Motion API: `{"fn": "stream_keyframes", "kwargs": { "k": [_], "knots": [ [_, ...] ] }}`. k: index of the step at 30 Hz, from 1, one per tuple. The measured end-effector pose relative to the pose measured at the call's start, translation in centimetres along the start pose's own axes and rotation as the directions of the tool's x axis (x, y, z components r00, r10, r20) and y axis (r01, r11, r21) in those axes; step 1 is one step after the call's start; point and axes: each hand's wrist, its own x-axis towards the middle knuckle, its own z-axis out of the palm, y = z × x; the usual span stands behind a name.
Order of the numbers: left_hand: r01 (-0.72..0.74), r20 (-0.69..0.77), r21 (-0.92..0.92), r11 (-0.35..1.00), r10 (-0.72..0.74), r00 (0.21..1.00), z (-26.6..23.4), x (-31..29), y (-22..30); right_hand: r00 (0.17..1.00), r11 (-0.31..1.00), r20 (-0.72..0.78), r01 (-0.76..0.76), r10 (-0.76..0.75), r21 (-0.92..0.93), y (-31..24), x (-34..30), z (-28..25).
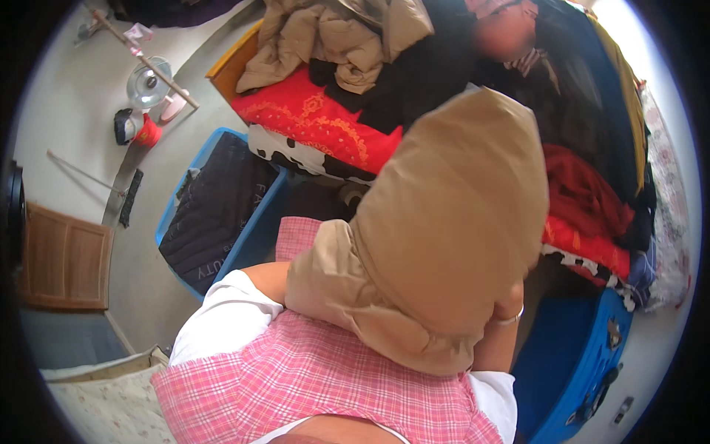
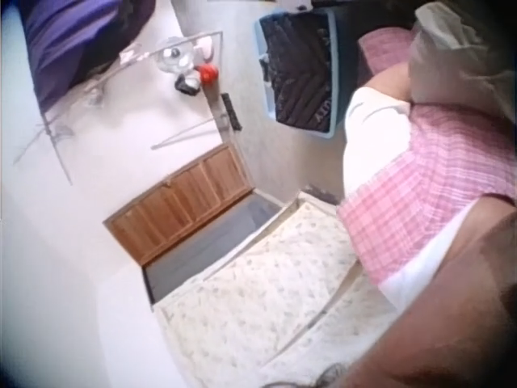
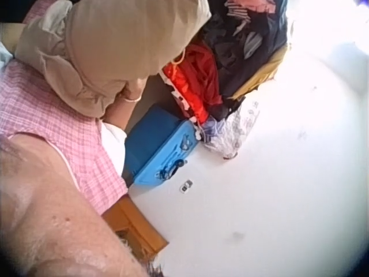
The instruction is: Cutting and checking the lining of a beige down jacket.
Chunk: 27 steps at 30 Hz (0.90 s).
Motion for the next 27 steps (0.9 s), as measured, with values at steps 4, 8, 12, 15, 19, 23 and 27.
{"fn": "stream_keyframes", "kwargs": {
  "k": [4,8,12,15,19,23,27],
  "knots": [
    [0.003,0.163,-0.071,0.997,0.009,0.987,2.7,-0.2,0.4,0.977,0.985,-0.132,-0.163,0.168,0.051,-1.0,-4.0,0.2],
    [-0.037,0.365,-0.124,0.992,0.08,0.927,5.9,0.6,1.5,0.886,0.944,-0.327,-0.301,0.329,0.134,-2.6,-9.0,0.7],
    [-0.055,0.532,-0.152,0.987,0.129,0.837,8.4,0.4,2.4,0.894,0.925,-0.301,-0.248,0.333,0.287,-6.7,-10.5,0.7],
    [-0.036,0.607,-0.146,0.989,0.118,0.786,9.5,-0.2,2.8,0.975,0.554,0.019,-0.143,0.222,0.82,-12.1,-11.6,2.3],
    [0.019,0.68,-0.097,0.995,0.052,0.731,10.0,-1.9,2.8,0.997,0.789,0.074,-0.037,-0.01,0.613,-14.1,-11.0,5.3],
    [0.068,0.725,-0.026,0.997,-0.028,0.688,9.5,-2.9,2.2,0.993,0.801,0.053,0.051,-0.103,0.596,-13.8,-9.7,6.6],
    [0.12,0.737,0.046,0.992,-0.115,0.666,8.5,-3.7,1.5,0.984,0.859,0.111,0.066,-0.141,0.507,-14.0,-8.6,6.1]
  ]
}}
